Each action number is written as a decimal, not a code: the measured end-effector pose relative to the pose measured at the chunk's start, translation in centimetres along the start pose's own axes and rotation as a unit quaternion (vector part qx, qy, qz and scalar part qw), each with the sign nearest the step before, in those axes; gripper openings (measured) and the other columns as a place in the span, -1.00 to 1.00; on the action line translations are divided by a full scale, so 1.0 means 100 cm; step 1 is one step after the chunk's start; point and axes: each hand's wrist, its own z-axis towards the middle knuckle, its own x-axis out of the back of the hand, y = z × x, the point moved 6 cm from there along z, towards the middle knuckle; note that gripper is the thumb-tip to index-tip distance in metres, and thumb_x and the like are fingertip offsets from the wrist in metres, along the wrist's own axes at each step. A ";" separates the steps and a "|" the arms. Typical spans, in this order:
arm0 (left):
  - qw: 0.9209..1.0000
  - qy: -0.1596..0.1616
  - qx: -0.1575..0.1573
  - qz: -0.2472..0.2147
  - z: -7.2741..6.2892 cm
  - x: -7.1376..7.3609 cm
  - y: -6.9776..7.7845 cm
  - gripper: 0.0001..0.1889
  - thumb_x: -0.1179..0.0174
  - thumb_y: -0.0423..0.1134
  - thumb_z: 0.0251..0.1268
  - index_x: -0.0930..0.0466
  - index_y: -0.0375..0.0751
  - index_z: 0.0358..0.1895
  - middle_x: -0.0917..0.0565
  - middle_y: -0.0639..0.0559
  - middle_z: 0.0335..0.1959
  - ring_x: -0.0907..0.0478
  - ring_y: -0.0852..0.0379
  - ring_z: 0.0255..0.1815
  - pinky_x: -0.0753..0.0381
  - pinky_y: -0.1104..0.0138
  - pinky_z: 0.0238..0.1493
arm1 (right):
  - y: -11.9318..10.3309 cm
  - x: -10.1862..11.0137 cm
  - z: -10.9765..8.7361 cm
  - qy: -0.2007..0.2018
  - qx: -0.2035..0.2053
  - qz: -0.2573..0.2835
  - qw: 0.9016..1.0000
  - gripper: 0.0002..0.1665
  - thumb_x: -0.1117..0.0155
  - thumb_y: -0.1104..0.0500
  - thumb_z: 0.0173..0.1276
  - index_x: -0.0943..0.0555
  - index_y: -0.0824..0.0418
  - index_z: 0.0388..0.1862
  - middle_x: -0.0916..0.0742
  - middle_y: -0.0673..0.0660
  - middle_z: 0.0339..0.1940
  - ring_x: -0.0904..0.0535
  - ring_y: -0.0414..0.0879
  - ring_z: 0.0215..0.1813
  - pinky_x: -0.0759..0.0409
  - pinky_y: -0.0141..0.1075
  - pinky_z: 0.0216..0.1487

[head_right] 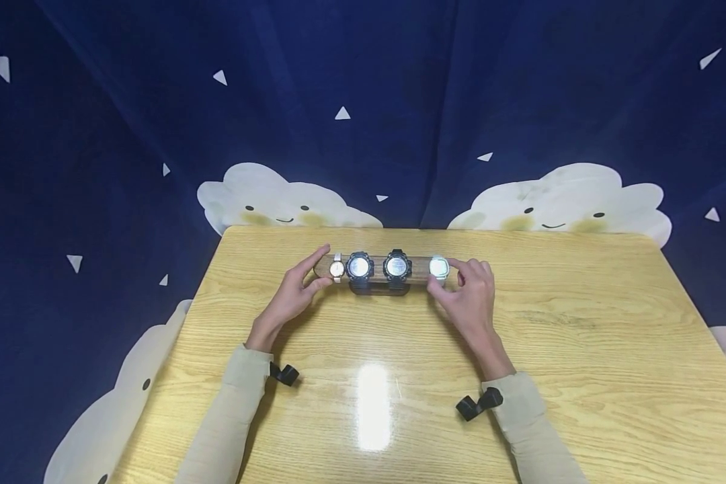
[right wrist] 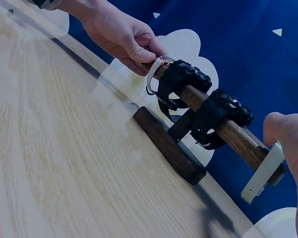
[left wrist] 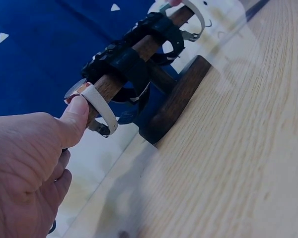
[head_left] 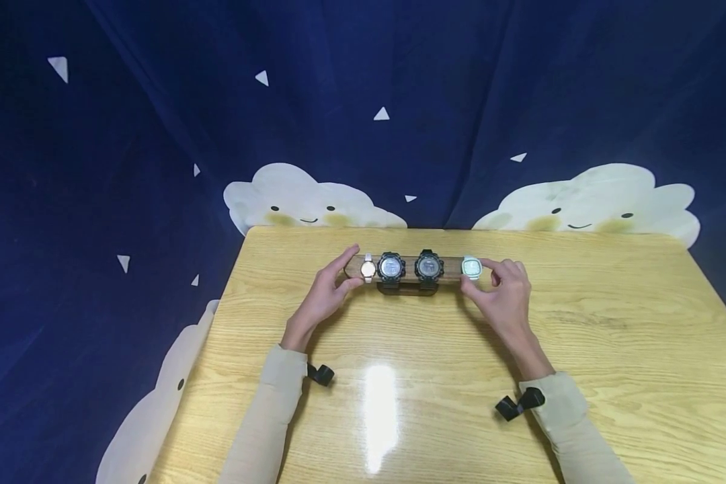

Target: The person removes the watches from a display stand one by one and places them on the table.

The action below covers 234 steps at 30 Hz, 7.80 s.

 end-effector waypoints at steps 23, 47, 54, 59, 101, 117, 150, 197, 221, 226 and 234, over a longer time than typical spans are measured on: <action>1.000 -0.002 0.006 -0.002 0.000 0.000 -0.001 -0.26 -0.29 -0.28 0.43 -0.25 -0.05 0.64 -0.25 -0.03 0.65 -0.17 0.01 0.65 -0.11 0.17 0.66 | 0.011 0.013 0.008 0.018 0.007 -0.006 1.000 -0.60 -0.56 0.28 0.02 -0.77 0.46 -0.13 -0.48 0.28 -0.61 -0.27 0.04 -0.38 -0.10 -0.35 -0.27; 1.000 0.001 0.003 -0.001 0.000 0.000 -0.001 -0.26 -0.28 -0.26 0.43 -0.25 -0.08 0.63 -0.26 -0.05 0.64 -0.18 0.00 0.65 -0.13 0.17 0.66 | 0.024 0.025 0.014 0.041 -0.001 -0.022 0.999 -0.62 -0.57 0.32 0.02 -0.78 0.44 -0.14 -0.48 0.26 -0.61 -0.28 0.04 -0.37 -0.10 -0.34 -0.27; 1.000 -0.001 -0.001 -0.001 0.000 0.000 -0.001 -0.26 -0.28 -0.28 0.44 -0.24 -0.06 0.64 -0.25 -0.04 0.65 -0.17 0.01 0.65 -0.13 0.18 0.66 | 0.031 0.027 0.013 0.038 0.000 -0.031 0.999 -0.63 -0.57 0.35 0.01 -0.78 0.44 -0.14 -0.47 0.24 -0.61 -0.25 0.02 -0.38 -0.08 -0.32 -0.27; 1.000 -0.001 0.000 -0.001 0.000 0.000 0.000 -0.26 -0.27 -0.28 0.44 -0.23 -0.10 0.64 -0.24 -0.02 0.65 -0.16 0.05 0.65 -0.13 0.21 0.65 | 0.036 0.027 0.012 0.024 -0.006 -0.055 0.998 -0.62 -0.56 0.35 0.02 -0.77 0.47 -0.13 -0.49 0.27 -0.61 -0.21 -0.02 -0.39 -0.07 -0.31 -0.27; 1.000 -0.001 -0.003 -0.005 -0.001 0.001 0.001 -0.26 -0.27 -0.30 0.45 -0.23 -0.06 0.64 -0.25 -0.05 0.65 -0.17 -0.04 0.66 -0.12 0.13 0.66 | 0.065 0.020 0.000 -0.026 -0.061 -0.171 0.983 -0.52 -0.54 0.31 0.09 -0.75 0.40 0.05 -0.60 0.31 -0.52 -0.32 0.20 -0.37 -0.22 -0.03 -0.23; 1.000 -0.003 -0.010 0.002 0.001 0.000 0.002 -0.25 -0.28 -0.32 0.43 -0.22 -0.22 0.63 -0.25 -0.12 0.64 -0.17 -0.07 0.65 -0.13 0.12 0.66 | 0.070 0.012 -0.006 -0.060 0.028 -0.215 0.974 -0.56 -0.47 0.30 0.07 -0.74 0.38 -0.01 -0.68 0.32 -0.45 -0.40 0.24 -0.42 -0.32 0.07 -0.38; 1.000 0.000 -0.008 0.003 0.000 0.001 0.000 -0.25 -0.28 -0.30 0.44 -0.22 -0.12 0.64 -0.25 -0.10 0.64 -0.17 -0.05 0.65 -0.12 0.16 0.66 | 0.074 0.006 -0.010 -0.086 0.032 -0.242 0.966 -0.82 -0.34 0.38 0.23 -0.78 0.43 -0.22 -0.65 0.30 -0.53 -0.28 0.14 -0.47 -0.21 -0.05 -0.40; 1.000 -0.003 0.005 0.005 0.000 0.000 0.001 -0.25 -0.28 -0.28 0.44 -0.22 -0.10 0.64 -0.25 -0.08 0.64 -0.18 -0.01 0.65 -0.13 0.20 0.65 | 0.006 -0.006 0.001 -0.023 0.085 0.019 0.996 -0.36 -0.41 -0.06 0.27 -0.70 0.47 0.07 -0.46 0.20 -0.53 -0.31 0.10 -0.32 -0.27 -0.03 -0.04; 1.000 -0.006 0.004 0.000 -0.001 -0.001 0.002 -0.25 -0.26 -0.28 0.46 -0.20 -0.08 0.65 -0.22 -0.04 0.66 -0.16 0.00 0.66 -0.13 0.19 0.65 | -0.017 -0.033 -0.007 -0.073 0.087 -0.019 0.993 -0.17 -0.61 -0.15 0.06 -0.69 0.40 0.16 -0.50 0.16 -0.43 -0.29 0.10 -0.28 -0.14 -0.10 -0.17; 1.000 -0.006 0.004 0.002 -0.001 0.000 0.002 -0.25 -0.26 -0.28 0.46 -0.20 -0.11 0.65 -0.22 -0.04 0.66 -0.16 0.00 0.66 -0.13 0.19 0.65 | -0.020 -0.038 -0.006 -0.074 0.086 -0.018 0.993 -0.15 -0.59 -0.19 0.10 -0.69 0.42 0.16 -0.50 0.16 -0.41 -0.30 0.12 -0.25 -0.17 -0.05 -0.14; 1.000 -0.005 0.011 -0.001 -0.002 -0.001 -0.001 -0.24 -0.27 -0.27 0.45 -0.19 -0.06 0.66 -0.22 0.00 0.66 -0.15 0.04 0.66 -0.11 0.22 0.65 | -0.024 -0.044 -0.005 -0.073 0.086 -0.038 0.993 -0.14 -0.65 -0.15 0.00 -0.69 0.41 0.14 -0.52 0.14 -0.40 -0.32 0.12 -0.24 -0.22 0.04 -0.09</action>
